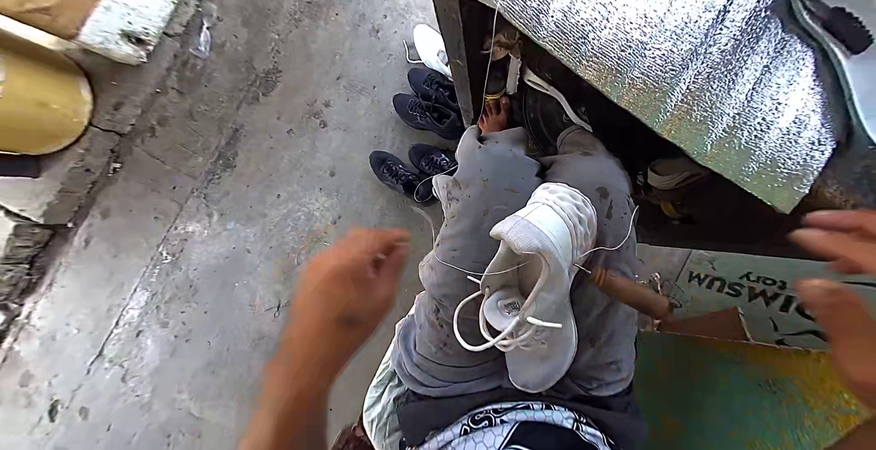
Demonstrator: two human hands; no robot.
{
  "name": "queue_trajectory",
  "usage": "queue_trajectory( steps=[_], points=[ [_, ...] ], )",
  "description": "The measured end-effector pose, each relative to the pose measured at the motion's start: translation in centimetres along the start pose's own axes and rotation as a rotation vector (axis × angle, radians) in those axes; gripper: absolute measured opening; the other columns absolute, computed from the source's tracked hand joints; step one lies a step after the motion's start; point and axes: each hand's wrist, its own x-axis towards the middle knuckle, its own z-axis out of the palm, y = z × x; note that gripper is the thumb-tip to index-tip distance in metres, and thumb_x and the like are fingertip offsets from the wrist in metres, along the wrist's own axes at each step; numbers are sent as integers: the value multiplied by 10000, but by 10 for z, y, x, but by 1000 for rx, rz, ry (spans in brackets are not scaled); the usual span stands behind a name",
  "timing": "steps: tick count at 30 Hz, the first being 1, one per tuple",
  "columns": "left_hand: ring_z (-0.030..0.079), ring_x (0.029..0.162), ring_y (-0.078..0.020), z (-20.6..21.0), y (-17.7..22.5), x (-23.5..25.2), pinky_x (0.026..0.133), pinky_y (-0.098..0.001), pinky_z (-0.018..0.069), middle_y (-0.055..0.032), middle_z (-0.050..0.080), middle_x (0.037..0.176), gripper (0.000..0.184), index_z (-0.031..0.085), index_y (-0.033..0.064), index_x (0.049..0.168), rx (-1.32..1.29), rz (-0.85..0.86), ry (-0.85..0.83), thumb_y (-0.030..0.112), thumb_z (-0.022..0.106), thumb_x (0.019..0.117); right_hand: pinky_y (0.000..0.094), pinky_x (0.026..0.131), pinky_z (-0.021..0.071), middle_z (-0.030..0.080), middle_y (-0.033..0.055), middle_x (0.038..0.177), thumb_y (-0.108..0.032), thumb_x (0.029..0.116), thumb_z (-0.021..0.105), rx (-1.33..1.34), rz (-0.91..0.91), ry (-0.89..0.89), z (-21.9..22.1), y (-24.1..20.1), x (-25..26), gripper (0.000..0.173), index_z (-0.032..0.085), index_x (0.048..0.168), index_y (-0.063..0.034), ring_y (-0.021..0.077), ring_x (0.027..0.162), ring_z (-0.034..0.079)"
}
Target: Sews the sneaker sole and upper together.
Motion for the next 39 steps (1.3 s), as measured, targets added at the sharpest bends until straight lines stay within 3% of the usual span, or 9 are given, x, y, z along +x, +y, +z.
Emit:
queue_trajectory(
  steps=[5, 8, 11, 14, 16, 19, 25, 30, 39],
  points=[
    [651, 563, -236, 65, 88, 26, 490, -438, 496, -44, 655, 646, 187, 724, 141, 837, 57, 372, 124, 227, 606, 954, 482, 813, 554, 744, 43, 1129, -476, 1034, 539, -201, -238, -159, 89, -72, 19, 366, 754, 1163, -209, 247, 1022, 704],
    [657, 741, -199, 47, 77, 21, 621, -400, 522, -27, 669, 822, 182, 730, 180, 873, -70, 470, 43, 288, 614, 962, 449, 786, 566, 749, 42, 1085, -317, 1044, 532, -299, -278, -160, 106, -69, 24, 263, 740, 1041, -156, 248, 966, 720],
    [589, 1194, -136, 19, 64, 13, 960, -299, 526, -102, 594, 1380, 190, 722, 115, 895, -652, 574, -323, 285, 688, 974, 474, 723, 579, 728, 118, 998, -154, 971, 529, -316, -206, -168, 116, -74, 25, 181, 687, 947, -67, 313, 885, 724],
    [657, 980, -58, 22, 67, 21, 783, -217, 574, -51, 669, 1200, 213, 672, 63, 896, -1172, 486, -548, 253, 687, 991, 485, 646, 563, 680, 166, 909, -111, 913, 524, -336, -123, -88, 131, -82, 26, 159, 652, 912, -17, 357, 813, 699],
    [580, 774, -10, 30, 75, 25, 659, -169, 490, -1, 644, 968, 215, 680, 61, 996, -1041, 338, -454, 250, 593, 1047, 471, 634, 551, 689, 156, 892, -162, 916, 501, -304, -97, -20, 139, -78, 25, 210, 661, 898, -27, 330, 784, 694],
    [692, 1028, -225, 51, 101, 25, 897, -394, 582, -142, 683, 1137, 240, 684, 51, 1167, -446, 188, -249, 128, 487, 1053, 424, 596, 549, 706, 122, 842, -243, 923, 519, -253, -97, 12, 141, -72, 25, 268, 696, 889, -45, 276, 739, 701],
    [722, 900, -258, 73, 120, 19, 750, -386, 611, -153, 693, 1058, 223, 690, 45, 1138, -295, 162, 13, 86, 506, 1020, 367, 586, 527, 692, 104, 782, -263, 929, 537, -172, -196, 32, 136, -54, 28, 272, 690, 821, -66, 232, 702, 675],
    [709, 935, -256, 68, 119, 27, 838, -387, 576, -160, 707, 956, 220, 702, -8, 1009, -479, 228, -80, 77, 499, 1018, 329, 657, 549, 716, 120, 834, -258, 945, 541, -90, -230, 56, 139, -47, 26, 274, 693, 827, -62, 207, 774, 694],
    [690, 879, -300, 63, 109, 31, 781, -469, 548, -171, 681, 875, 253, 675, -25, 924, -441, 137, -320, 141, 510, 1022, 288, 782, 569, 721, 130, 961, -310, 1005, 583, 15, -252, -52, 136, -44, 19, 297, 718, 954, -51, 191, 906, 697]
  ],
)
